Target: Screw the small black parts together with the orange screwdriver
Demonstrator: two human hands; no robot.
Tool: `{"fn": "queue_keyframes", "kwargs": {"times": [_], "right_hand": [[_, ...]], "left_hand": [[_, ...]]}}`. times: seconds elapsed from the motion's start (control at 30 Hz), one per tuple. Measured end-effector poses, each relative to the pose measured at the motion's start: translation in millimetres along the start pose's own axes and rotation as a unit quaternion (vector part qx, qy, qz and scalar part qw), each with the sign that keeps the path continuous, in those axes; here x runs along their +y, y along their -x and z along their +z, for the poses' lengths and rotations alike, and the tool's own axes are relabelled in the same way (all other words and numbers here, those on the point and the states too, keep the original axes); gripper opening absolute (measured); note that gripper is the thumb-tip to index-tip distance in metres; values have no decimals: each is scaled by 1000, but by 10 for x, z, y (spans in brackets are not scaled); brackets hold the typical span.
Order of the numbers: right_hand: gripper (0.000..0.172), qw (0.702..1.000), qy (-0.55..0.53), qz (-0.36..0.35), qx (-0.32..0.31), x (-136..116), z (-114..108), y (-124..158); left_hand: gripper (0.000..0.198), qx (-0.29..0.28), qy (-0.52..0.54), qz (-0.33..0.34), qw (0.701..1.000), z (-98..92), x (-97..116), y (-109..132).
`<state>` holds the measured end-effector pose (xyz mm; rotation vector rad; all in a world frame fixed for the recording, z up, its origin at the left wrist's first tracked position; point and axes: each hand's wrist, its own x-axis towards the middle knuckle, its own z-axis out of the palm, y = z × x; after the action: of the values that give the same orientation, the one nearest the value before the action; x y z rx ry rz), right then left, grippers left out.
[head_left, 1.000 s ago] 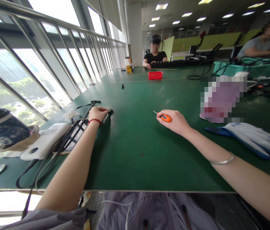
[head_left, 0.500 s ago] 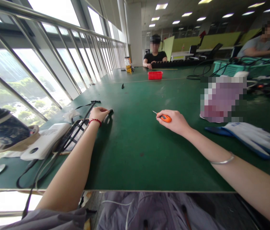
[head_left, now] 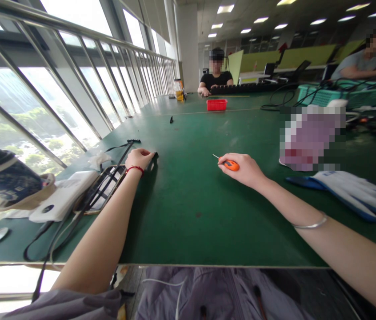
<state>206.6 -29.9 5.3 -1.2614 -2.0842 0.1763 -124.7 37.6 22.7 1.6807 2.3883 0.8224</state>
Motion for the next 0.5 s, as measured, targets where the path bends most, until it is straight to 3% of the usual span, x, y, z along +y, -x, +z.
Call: {"fn": "queue_keyframes", "kwargs": {"times": [0.5], "right_hand": [[11,1000,3,2,-10,-17,0,-1]], "left_hand": [[24,20,11,-11,1000,109,4,-26]]}}
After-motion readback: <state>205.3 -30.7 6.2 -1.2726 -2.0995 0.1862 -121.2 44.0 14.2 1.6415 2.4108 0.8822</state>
